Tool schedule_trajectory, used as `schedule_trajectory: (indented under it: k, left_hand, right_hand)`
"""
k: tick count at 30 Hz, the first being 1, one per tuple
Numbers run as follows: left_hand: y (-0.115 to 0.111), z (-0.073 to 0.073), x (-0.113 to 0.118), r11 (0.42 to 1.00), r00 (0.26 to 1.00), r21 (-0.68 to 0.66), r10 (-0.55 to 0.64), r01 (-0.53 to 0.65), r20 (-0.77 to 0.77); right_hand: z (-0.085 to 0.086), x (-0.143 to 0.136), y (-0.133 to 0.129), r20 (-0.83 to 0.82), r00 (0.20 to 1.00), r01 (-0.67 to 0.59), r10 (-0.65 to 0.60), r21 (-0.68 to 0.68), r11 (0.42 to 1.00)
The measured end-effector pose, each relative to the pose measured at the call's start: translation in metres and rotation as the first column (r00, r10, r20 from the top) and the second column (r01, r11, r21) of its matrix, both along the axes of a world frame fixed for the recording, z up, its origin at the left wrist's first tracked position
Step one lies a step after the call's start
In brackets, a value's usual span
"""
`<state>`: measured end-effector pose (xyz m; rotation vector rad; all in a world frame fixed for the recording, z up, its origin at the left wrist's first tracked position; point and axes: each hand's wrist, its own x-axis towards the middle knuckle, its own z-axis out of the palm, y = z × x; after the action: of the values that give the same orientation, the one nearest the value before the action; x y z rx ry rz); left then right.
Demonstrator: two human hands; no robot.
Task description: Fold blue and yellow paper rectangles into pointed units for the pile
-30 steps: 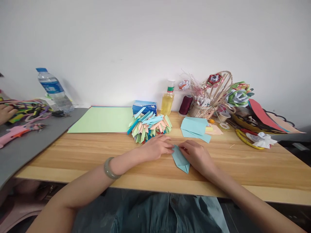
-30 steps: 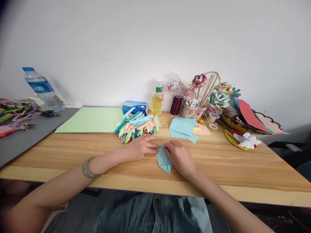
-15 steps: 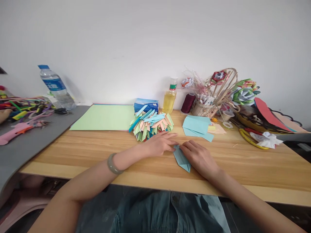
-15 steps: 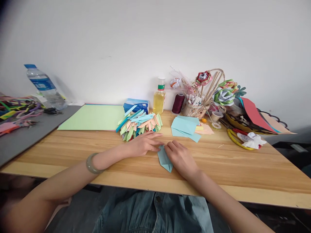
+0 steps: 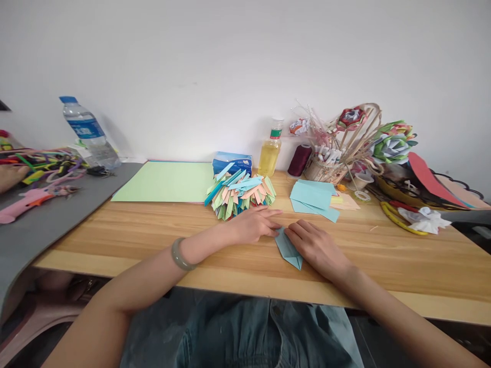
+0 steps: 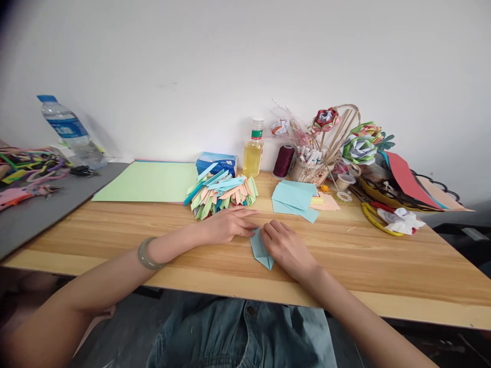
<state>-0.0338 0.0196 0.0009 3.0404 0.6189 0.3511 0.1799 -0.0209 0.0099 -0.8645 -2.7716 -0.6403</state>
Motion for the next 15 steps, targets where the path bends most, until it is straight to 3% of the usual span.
schedule_trajectory:
  k: [8,15]
  left_hand:
    - [0.003,-0.001,0.0,1.0,1.0,-0.001,-0.029,0.029,0.009]
    - [0.002,0.0,0.0,1.0,1.0,-0.013,-0.001,0.001,0.001]
  right_hand:
    - [0.0,0.009,0.008,-0.141,0.988,0.025,-0.061,-0.244,0.97]
    - [0.012,0.015,0.006,-0.032,0.999,-0.045,0.039,-0.222,0.974]
